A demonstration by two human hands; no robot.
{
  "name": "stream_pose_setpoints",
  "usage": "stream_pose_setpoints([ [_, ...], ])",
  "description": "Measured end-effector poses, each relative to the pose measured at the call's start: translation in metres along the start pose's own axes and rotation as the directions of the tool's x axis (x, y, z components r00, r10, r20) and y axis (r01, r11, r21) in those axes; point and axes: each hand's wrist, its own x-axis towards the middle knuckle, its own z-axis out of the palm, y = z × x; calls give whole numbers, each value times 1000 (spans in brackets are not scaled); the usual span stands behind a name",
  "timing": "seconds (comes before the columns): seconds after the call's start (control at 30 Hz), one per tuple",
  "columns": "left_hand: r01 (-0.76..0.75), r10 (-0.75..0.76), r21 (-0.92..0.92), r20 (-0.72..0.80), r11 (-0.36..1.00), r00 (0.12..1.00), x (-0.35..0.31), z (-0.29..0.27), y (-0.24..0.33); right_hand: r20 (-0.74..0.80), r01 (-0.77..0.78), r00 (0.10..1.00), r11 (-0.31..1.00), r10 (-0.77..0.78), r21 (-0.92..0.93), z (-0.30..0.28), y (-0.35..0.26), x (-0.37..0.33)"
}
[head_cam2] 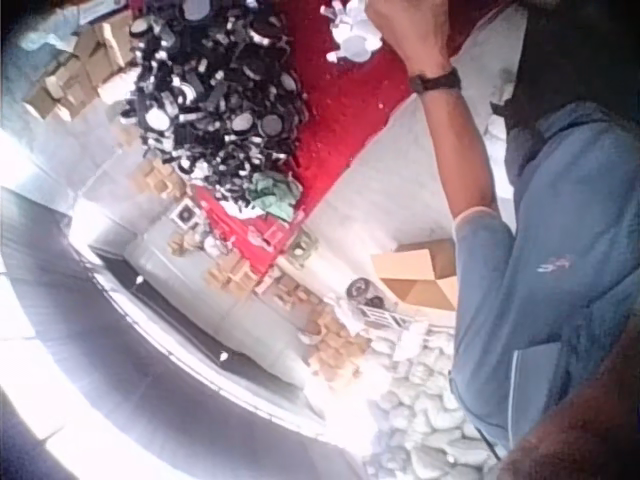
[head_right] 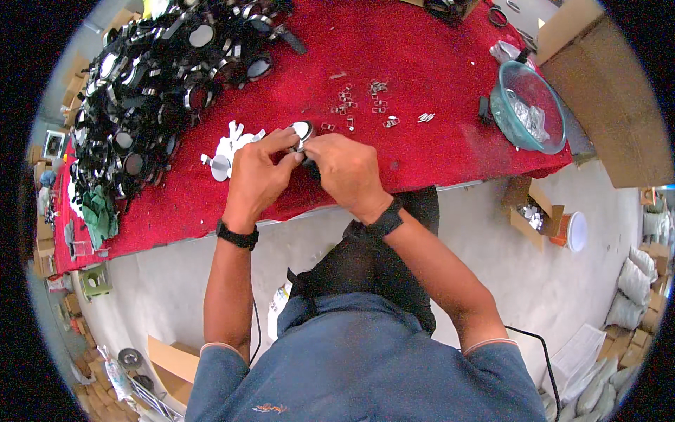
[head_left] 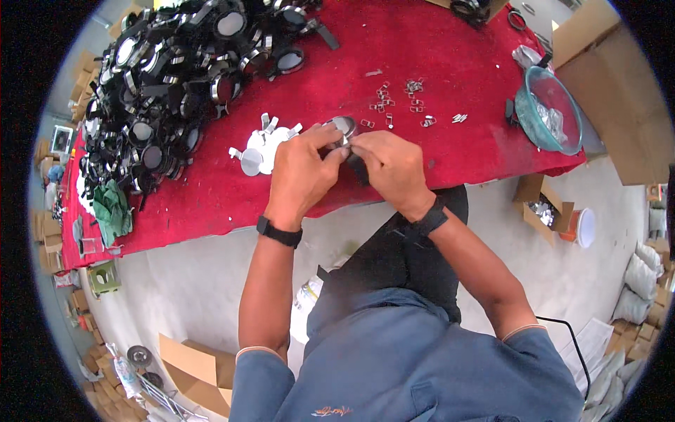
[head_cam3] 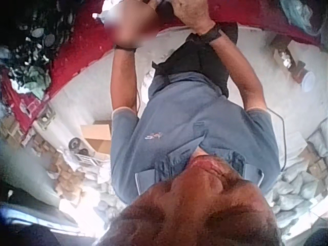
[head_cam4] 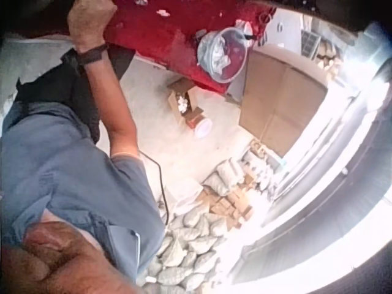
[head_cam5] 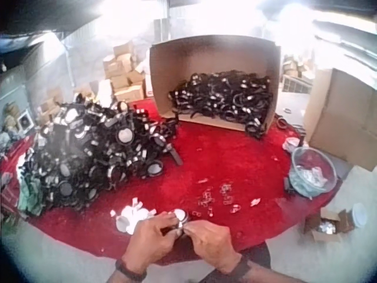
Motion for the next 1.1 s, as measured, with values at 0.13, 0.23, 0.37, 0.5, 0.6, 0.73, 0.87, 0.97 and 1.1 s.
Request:
stream_pose_setpoints([
  [0.13,18,-17,20,-15,1000,1000,-1,1,-1,-15,-26,1000,998,25,-56,7,-9,-4],
  [0.23,-34,36,34,-48,999,998,-2,4,-9,17,-14,1000,1000,14,-6,-6,1,-5],
  [0.37,-61,61,2,-78,998,995,-3,6,-9,-4,-140,989,941,146,-307,-78,54,1],
  [0.5,-54,53,-2,-72,999,996,-2,7,1,250,-154,932,909,264,-388,-146,120,16],
  [0.6,-57,58,26,-75,998,995,0,7,0,446,-49,865,925,229,-378,-156,144,29],
  [0.73,-17,18,14,-42,1000,999,0,6,-3,577,8,786,929,224,-371,-154,152,34],
  [0.87,43,-43,-23,1,999,999,1,1,2,601,25,764,920,236,-392,-153,154,36],
  [0.97,34,-34,-4,-6,999,999,2,3,9,606,41,761,914,233,-404,-154,162,35],
  [1.1,-56,63,58,-138,997,988,0,16,-5,600,-46,761,943,248,-330,-158,159,37],
])
